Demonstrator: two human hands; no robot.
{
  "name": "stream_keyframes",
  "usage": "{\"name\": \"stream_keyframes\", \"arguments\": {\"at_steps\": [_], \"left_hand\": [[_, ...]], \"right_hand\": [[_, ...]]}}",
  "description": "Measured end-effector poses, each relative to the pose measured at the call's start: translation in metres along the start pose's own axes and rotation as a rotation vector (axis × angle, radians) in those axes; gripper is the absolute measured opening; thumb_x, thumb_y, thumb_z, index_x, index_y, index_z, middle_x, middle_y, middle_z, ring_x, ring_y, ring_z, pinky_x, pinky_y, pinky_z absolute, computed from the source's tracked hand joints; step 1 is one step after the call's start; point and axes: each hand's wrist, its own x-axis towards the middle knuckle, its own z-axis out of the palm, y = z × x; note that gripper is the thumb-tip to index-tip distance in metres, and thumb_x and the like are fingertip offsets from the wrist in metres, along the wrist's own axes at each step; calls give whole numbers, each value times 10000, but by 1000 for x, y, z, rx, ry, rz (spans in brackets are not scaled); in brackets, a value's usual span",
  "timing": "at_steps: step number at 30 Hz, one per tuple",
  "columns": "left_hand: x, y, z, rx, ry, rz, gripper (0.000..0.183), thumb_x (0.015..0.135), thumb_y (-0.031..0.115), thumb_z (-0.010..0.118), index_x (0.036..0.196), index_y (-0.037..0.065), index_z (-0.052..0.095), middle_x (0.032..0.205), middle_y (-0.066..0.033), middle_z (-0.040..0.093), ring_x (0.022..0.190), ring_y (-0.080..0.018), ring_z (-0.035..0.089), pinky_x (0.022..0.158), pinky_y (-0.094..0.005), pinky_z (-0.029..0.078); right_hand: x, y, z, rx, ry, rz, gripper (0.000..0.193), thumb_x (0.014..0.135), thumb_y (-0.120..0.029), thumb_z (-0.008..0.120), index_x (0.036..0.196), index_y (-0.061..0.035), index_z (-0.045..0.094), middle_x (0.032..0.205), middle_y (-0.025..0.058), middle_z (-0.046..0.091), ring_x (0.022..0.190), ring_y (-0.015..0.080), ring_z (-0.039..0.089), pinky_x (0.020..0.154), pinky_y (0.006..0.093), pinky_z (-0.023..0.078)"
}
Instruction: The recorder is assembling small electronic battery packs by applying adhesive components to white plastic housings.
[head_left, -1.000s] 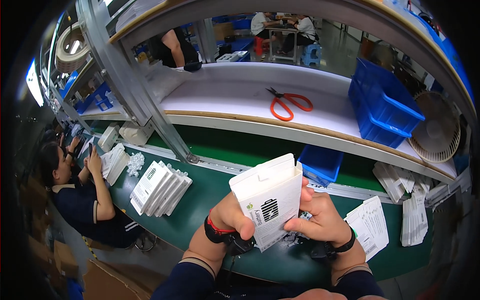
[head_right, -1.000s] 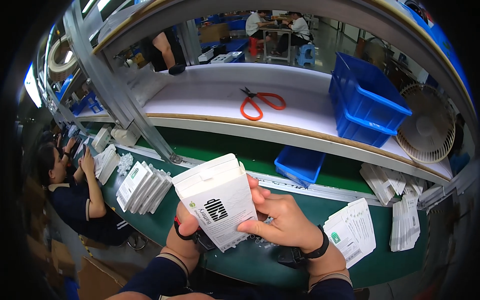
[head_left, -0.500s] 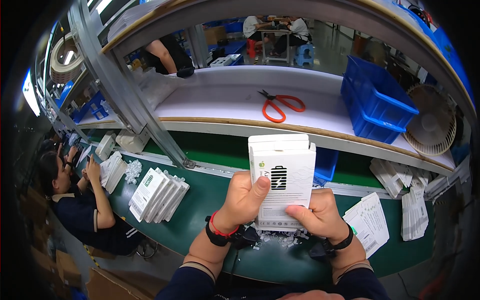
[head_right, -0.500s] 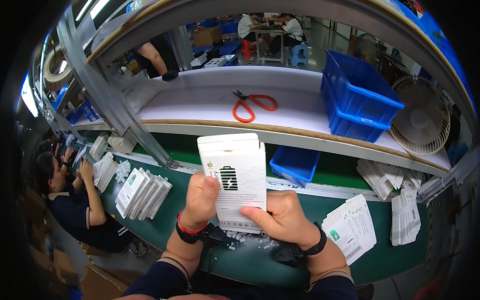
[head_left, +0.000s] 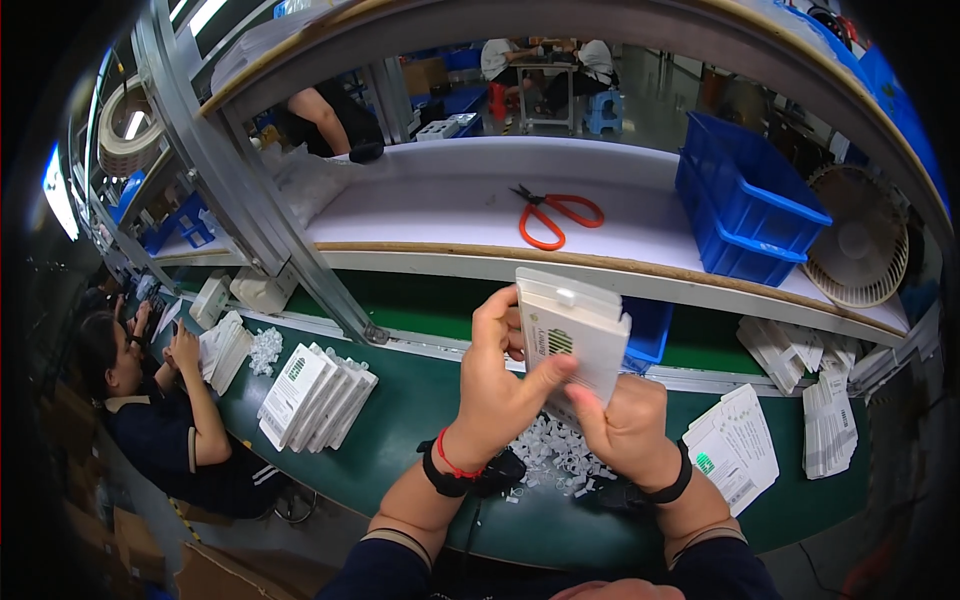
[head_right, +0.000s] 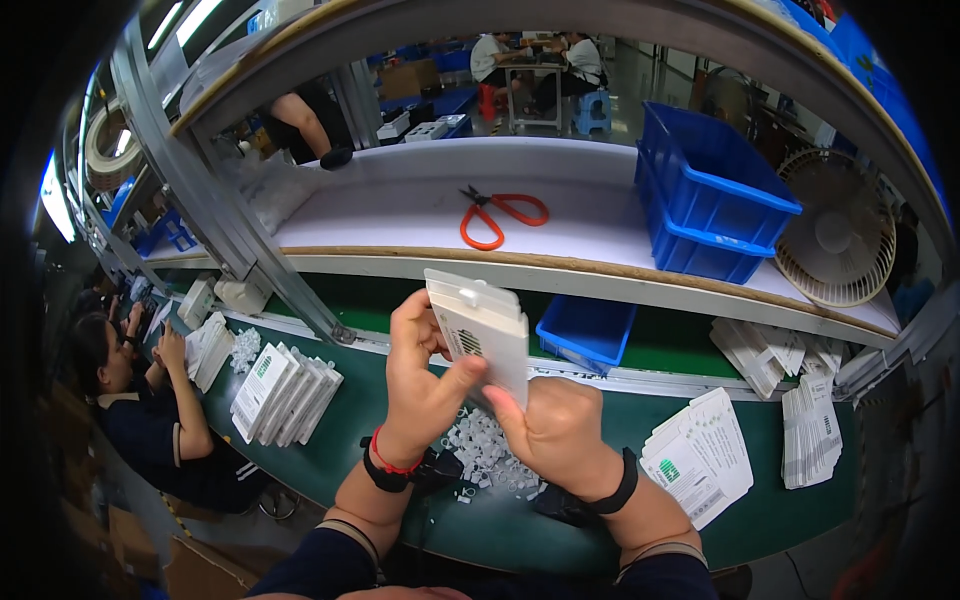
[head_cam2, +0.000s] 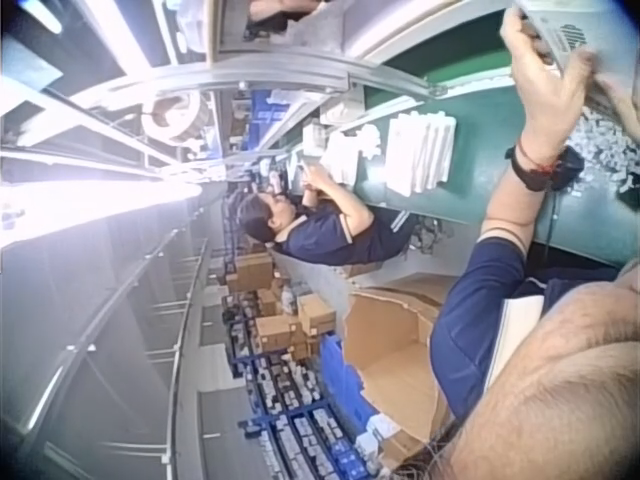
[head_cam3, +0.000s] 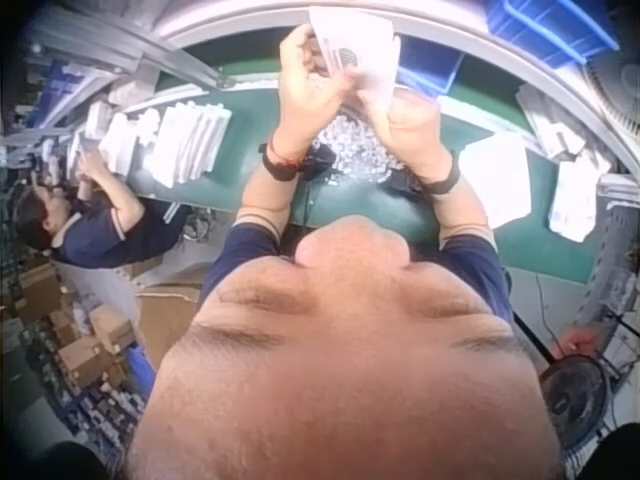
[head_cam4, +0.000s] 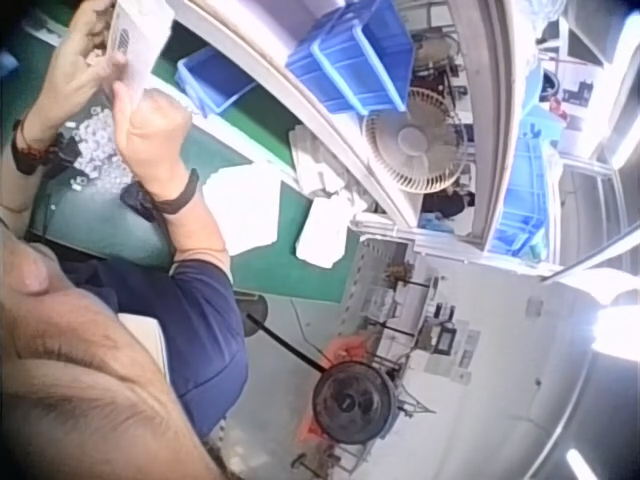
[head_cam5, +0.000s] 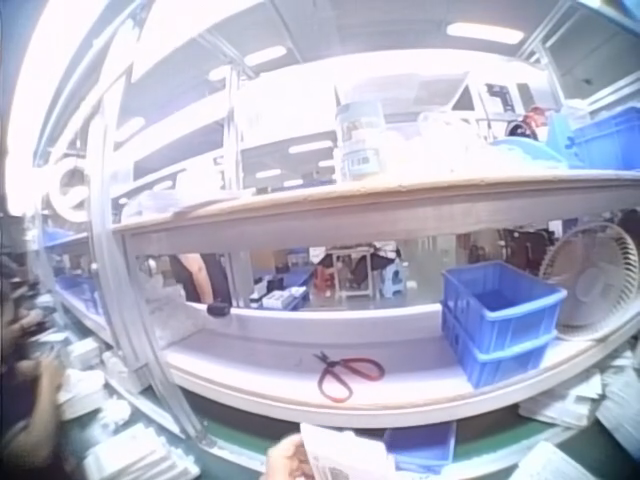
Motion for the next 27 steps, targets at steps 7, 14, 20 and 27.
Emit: {"name": "stream_keyframes", "arguments": {"at_steps": [7,14,20,27], "left_hand": [[-3,3,7,89,-49,192,1112,670,132,821,1474,5,64,1297,-201,459,1129,-251,542,945,-366,443],[7,2,1,6,-48,180,987,635,133,791,1431,10,219,1184,-195,539,1060,-270,578,907,-365,465],[-1,7,9,236,-173,287,904,590,162,804,1356,59,334,1180,-190,535,1014,-335,595,845,-382,498],[3,9,1,381,-229,374,881,575,141,788,1337,30,360,1198,-208,531,1009,-365,589,837,-392,504]], "right_hand": [[0,6,3,-135,-62,-59,204,762,-161,724,655,-40,601,566,101,560,477,283,549,438,363,423],[7,6,-16,453,-111,227,355,872,-159,642,1166,30,578,953,149,649,820,214,636,698,299,499],[9,-3,-18,636,0,278,491,980,-182,470,1413,30,376,1295,179,539,1166,197,528,981,297,398],[7,1,-20,611,-61,271,457,967,-124,442,1392,41,404,1299,198,538,1162,246,546,994,331,394]]}}
